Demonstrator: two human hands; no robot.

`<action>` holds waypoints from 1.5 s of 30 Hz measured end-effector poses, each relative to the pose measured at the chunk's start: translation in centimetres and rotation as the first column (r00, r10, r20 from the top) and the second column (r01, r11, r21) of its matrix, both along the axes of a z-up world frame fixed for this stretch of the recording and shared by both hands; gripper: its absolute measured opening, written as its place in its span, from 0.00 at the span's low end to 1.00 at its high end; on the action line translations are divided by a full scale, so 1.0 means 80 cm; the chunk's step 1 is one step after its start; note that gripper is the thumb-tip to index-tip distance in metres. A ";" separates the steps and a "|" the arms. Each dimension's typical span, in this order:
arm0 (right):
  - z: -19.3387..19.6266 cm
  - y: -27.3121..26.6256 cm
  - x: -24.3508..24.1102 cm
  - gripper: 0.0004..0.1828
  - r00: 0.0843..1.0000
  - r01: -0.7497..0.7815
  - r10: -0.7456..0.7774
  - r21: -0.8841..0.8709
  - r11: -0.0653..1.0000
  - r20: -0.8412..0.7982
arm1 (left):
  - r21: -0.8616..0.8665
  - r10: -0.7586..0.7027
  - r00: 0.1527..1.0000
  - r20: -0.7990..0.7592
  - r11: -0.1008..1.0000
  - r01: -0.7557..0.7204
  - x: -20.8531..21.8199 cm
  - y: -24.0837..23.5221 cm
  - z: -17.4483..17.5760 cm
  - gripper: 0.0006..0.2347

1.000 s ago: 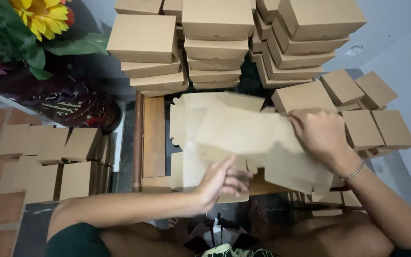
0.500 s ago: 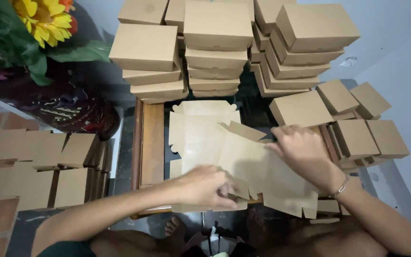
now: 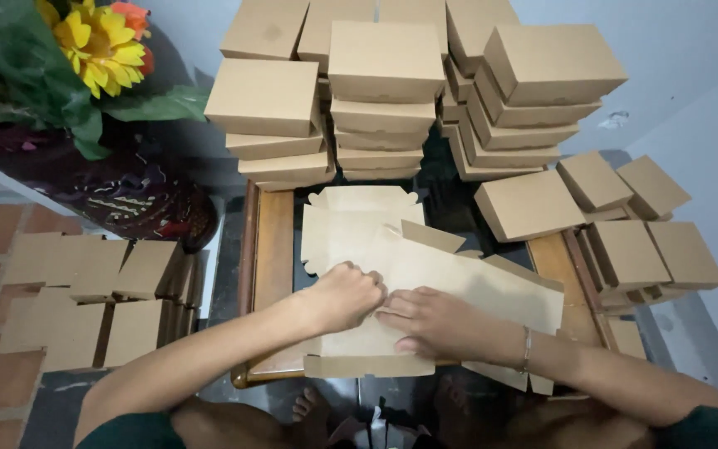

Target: The person assembles a flat-packed cardboard box by folding and interlocking its flaps. They work on a low wooden table, folding side panels and securing the top and bottom tabs to form a complete box.

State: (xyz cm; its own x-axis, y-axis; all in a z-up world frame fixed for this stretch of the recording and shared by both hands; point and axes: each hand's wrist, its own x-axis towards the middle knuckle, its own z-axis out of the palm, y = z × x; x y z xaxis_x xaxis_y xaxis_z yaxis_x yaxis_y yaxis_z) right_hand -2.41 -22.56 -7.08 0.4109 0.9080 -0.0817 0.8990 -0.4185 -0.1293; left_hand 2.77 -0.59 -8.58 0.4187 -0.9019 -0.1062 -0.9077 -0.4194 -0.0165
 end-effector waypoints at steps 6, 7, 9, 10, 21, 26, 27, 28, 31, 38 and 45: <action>0.025 0.013 -0.006 0.33 0.998 -0.005 0.005 -0.008 1.000 0.057 | 0.062 0.000 0.985 -0.175 0.998 0.011 0.019 -0.014 0.018 0.07; 0.018 0.011 -0.005 0.33 0.998 -0.004 0.005 -0.008 1.000 0.058 | 0.061 0.000 0.985 -0.175 0.998 0.011 0.023 -0.014 0.022 0.07; 0.004 0.006 -0.004 0.35 0.997 -0.014 0.013 0.007 1.000 0.075 | 0.069 0.088 0.953 -0.289 0.995 -0.070 0.031 -0.015 0.032 0.07; 0.008 0.006 -0.006 0.35 0.997 -0.012 0.012 0.006 1.000 0.075 | 0.069 0.086 0.953 -0.289 0.995 -0.069 0.035 -0.015 0.039 0.07; -0.001 0.005 -0.010 0.35 0.983 -0.046 0.013 0.172 0.984 0.184 | 0.174 0.209 0.628 -0.750 0.978 -0.117 0.075 -0.015 0.052 0.07; 0.006 0.006 -0.009 0.38 0.989 -0.052 0.024 0.189 0.980 0.146 | 0.215 0.250 0.551 -0.796 0.968 -0.128 0.086 -0.014 0.056 0.06; 0.005 0.007 -0.007 0.39 0.988 -0.050 0.020 0.190 0.981 0.156 | 0.217 0.257 0.547 -0.797 0.966 -0.139 0.090 -0.013 0.053 0.06; 0.008 0.007 -0.006 0.39 0.987 -0.049 0.019 0.190 0.980 0.158 | 0.217 0.257 0.548 -0.796 0.966 -0.138 0.091 -0.013 0.051 0.06; 0.012 0.011 -0.005 0.40 0.988 -0.028 -0.005 0.214 0.976 0.152 | 0.231 0.290 0.566 -0.772 0.957 -0.175 0.091 -0.011 0.055 0.06; 0.015 0.012 -0.001 0.39 0.996 -0.029 0.007 0.232 0.972 0.093 | 0.253 0.333 0.606 -0.723 0.943 -0.215 0.085 -0.007 0.078 0.09; 0.011 0.007 0.004 0.39 0.999 -0.025 0.015 0.269 0.963 0.039 | 0.231 0.338 0.582 -0.740 0.940 -0.251 0.090 -0.006 0.071 0.09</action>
State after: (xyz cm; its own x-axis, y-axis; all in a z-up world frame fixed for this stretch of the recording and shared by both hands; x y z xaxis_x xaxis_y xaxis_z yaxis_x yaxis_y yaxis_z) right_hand -2.06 -22.00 -6.16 0.3905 0.9025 0.1816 0.9131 -0.3545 -0.2015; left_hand 9.95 -1.07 -2.94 0.3881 -0.7117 -0.5856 -0.4357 -0.7016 0.5639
